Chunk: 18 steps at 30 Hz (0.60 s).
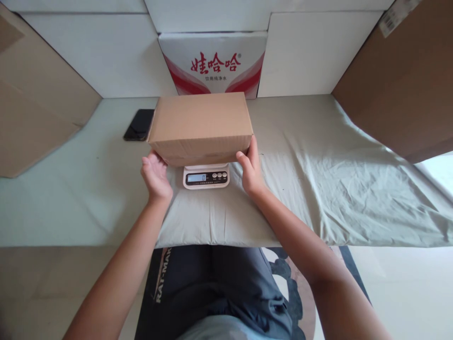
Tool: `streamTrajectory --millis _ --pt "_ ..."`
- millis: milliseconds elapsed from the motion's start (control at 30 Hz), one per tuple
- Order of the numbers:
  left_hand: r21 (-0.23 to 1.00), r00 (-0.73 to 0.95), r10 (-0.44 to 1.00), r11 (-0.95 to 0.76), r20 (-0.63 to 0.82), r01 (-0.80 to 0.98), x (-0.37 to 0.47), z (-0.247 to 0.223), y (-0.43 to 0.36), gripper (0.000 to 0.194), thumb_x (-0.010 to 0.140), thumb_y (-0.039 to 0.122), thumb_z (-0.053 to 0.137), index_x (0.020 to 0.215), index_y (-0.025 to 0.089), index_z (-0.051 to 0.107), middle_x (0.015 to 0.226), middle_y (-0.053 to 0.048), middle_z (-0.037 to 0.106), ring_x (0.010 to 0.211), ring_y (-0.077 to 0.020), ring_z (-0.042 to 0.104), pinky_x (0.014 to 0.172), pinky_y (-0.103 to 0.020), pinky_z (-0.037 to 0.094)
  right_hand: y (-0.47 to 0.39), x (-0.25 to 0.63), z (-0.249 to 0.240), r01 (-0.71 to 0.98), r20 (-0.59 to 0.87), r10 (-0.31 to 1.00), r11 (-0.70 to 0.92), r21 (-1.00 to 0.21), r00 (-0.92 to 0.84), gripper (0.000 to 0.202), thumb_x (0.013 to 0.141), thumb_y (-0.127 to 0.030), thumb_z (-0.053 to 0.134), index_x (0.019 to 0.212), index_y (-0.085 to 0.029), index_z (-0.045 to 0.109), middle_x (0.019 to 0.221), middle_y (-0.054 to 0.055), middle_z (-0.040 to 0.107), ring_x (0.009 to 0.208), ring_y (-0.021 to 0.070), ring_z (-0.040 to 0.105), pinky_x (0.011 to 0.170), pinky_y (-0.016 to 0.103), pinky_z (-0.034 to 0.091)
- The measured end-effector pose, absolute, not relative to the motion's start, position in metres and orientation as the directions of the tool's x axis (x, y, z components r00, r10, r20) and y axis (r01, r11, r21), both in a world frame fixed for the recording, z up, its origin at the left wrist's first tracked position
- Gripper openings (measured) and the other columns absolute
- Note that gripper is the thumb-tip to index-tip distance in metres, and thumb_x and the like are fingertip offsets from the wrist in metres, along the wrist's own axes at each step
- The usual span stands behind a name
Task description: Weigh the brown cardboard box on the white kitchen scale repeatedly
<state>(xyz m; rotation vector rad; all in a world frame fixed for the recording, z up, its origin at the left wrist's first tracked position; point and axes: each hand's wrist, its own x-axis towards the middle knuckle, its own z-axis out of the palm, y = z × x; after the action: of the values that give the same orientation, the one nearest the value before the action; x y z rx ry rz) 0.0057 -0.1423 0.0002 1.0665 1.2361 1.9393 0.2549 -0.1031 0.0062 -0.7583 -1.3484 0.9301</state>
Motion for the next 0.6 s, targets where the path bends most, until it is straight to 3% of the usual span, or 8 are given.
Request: streamTrajectory --millis 267,600 --pt "0.925 -0.468 0.832 -0.373 0.298 -0.074 0.004 -0.005 -0.141 0.103 0.087 0.102 0.050 0.148 0.022 0.076 0.156 -0.019 0.072 0.157 -0.0385 0.061 0.130 -0.050 0.048 -0.106 0.250 0.006 -0.077 0.436 0.898 0.431 -0.899 -0.062 0.090 0.087 -0.084 0.063 0.163 -0.038 0.046 0.169 0.006 0.058 0.171 0.0360 0.039 0.145 0.059 0.032" --pt "0.926 -0.502 0.825 -0.360 0.258 -0.116 0.009 0.001 -0.143 0.103 0.081 0.102 0.058 0.137 0.019 0.081 0.151 -0.022 0.074 0.153 -0.0409 0.063 0.130 -0.056 0.048 -0.105 0.253 -0.003 -0.079 0.437 0.897 0.433 -0.898 -0.058 0.090 0.088 -0.082 0.066 0.163 -0.037 0.044 0.177 0.005 0.048 0.173 0.0348 0.034 0.146 0.058 0.032"
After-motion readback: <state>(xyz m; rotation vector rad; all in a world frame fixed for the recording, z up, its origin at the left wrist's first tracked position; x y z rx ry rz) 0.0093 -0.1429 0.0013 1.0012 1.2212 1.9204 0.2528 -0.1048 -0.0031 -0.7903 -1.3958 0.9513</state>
